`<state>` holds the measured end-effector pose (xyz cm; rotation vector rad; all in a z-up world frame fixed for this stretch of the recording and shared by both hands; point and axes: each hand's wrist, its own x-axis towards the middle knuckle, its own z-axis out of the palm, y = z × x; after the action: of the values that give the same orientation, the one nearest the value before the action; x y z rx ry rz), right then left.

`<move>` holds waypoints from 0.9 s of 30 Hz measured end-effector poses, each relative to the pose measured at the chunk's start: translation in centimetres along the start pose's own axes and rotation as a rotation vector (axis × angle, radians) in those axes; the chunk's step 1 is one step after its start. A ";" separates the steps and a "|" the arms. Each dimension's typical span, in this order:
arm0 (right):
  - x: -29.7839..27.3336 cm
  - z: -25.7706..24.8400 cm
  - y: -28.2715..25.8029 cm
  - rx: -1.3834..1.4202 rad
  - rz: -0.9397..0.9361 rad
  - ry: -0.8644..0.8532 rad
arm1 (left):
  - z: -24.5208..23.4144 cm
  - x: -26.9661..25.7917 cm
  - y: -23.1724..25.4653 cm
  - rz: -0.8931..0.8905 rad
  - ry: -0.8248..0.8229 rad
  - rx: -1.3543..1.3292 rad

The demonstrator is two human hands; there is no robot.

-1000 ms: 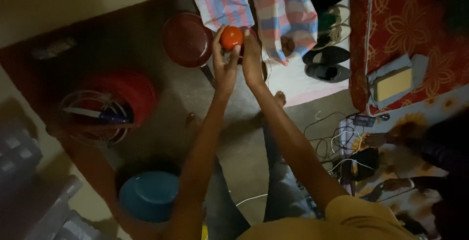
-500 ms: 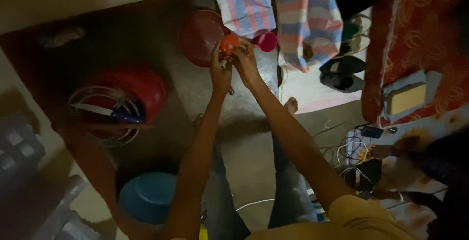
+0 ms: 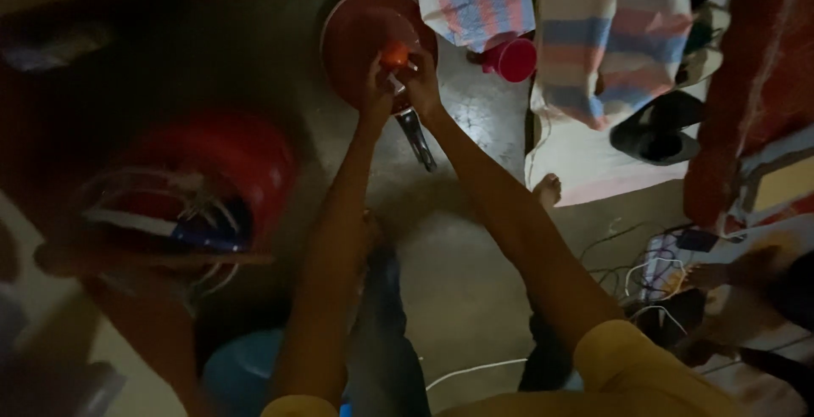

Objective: Transferring tomatoes and eggs from a cloth on the floor into a pan.

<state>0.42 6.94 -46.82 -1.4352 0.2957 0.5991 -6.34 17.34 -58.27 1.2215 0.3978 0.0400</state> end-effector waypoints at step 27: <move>-5.2 -10.6 -2.1 0.029 -0.300 -0.080 | 14.1 -3.1 9.6 -0.117 -0.159 -0.001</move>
<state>-0.95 -4.55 -43.69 -1.3903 0.0234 0.4042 -2.99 7.18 -44.59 1.1889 0.3288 -0.1563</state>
